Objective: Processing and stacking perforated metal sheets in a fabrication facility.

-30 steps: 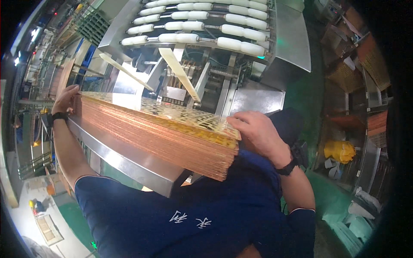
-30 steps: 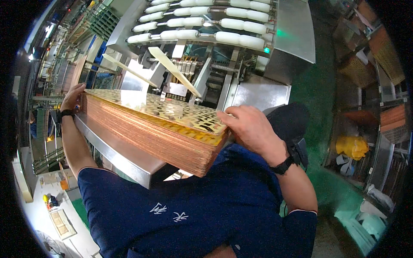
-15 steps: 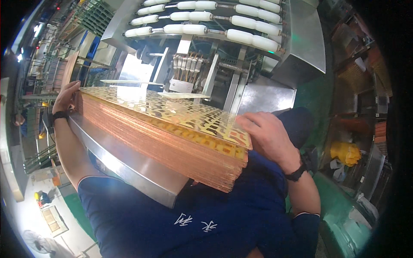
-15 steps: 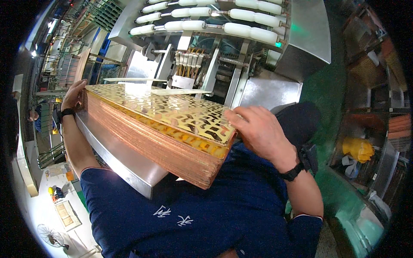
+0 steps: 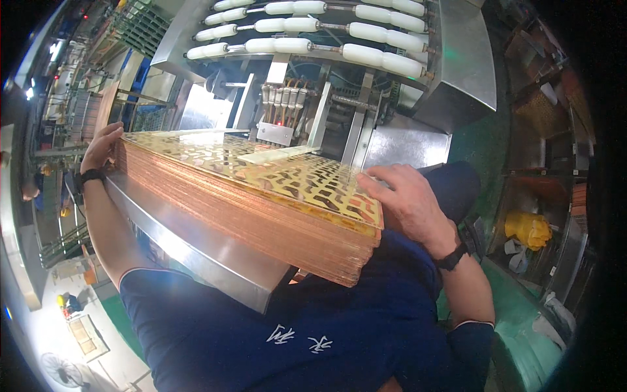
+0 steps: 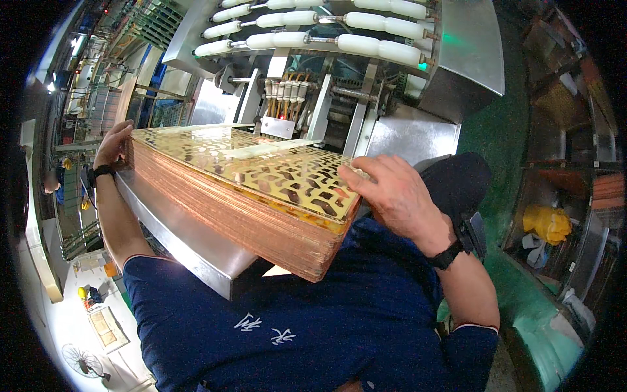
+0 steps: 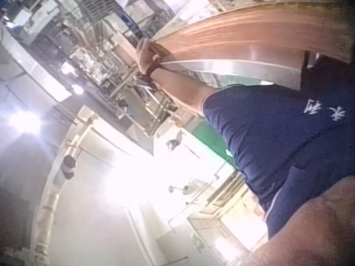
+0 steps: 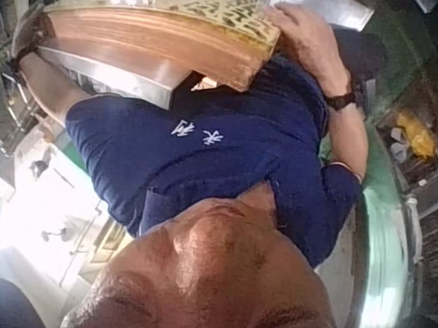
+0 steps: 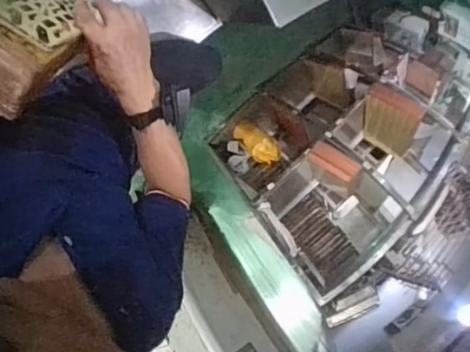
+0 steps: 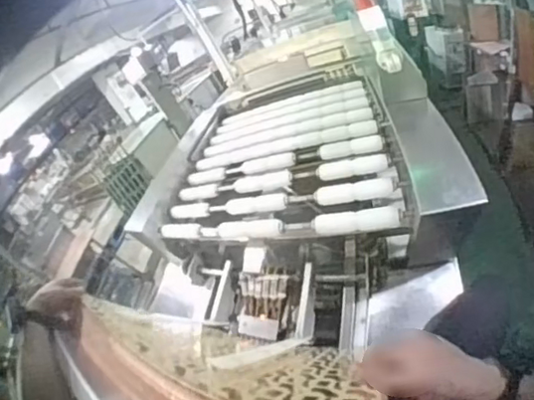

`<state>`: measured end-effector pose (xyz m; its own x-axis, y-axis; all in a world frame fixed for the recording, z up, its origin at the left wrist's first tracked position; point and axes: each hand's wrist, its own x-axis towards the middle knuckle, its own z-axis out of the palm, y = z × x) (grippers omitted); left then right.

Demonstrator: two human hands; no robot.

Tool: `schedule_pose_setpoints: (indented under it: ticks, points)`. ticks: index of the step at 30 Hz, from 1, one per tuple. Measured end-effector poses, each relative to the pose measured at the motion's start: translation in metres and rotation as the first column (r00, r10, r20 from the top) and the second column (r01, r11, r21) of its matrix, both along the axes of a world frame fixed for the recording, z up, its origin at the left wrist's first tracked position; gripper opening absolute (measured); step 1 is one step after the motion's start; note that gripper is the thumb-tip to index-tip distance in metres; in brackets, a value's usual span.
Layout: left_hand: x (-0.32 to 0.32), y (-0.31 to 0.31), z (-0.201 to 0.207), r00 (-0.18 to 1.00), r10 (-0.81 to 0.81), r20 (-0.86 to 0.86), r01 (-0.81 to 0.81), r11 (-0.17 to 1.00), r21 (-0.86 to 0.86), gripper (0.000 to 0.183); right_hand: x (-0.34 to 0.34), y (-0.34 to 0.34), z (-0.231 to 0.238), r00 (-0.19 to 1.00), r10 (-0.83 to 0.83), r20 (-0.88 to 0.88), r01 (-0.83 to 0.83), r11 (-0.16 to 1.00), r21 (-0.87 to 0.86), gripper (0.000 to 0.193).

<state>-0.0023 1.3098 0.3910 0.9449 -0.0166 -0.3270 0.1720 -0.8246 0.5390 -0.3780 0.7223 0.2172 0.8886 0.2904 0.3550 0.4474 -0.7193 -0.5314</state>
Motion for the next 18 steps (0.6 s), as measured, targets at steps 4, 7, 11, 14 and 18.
schedule_pose_setpoints:
  ticks: [4,7,11,14,18]
  points:
    - [-0.001,-0.011,0.002,1.000,-0.019,-0.011,0.020,0.999,0.041,0.056,0.003,-0.003,-0.001,1.000,0.007,0.027,-0.008,1.000,0.030,0.056]
    - [-0.001,-0.015,0.004,0.999,-0.032,-0.005,0.033,0.997,0.074,0.055,0.004,-0.004,-0.001,0.999,0.013,0.039,-0.014,1.000,0.027,0.058]
    - [0.000,-0.006,0.003,0.999,-0.028,-0.037,0.030,0.998,0.062,0.056,0.004,-0.001,-0.005,0.998,0.031,0.059,-0.033,0.999,0.038,0.052]
    - [-0.004,-0.002,0.002,0.997,-0.079,0.018,0.077,0.991,0.111,0.058,0.002,0.002,-0.008,0.997,0.025,0.079,-0.029,0.998,0.049,0.046]
    - [-0.011,-0.005,0.004,0.999,-0.049,-0.023,0.051,0.994,0.095,0.060,0.000,0.004,-0.010,0.998,0.017,0.063,-0.020,0.999,0.042,0.042]
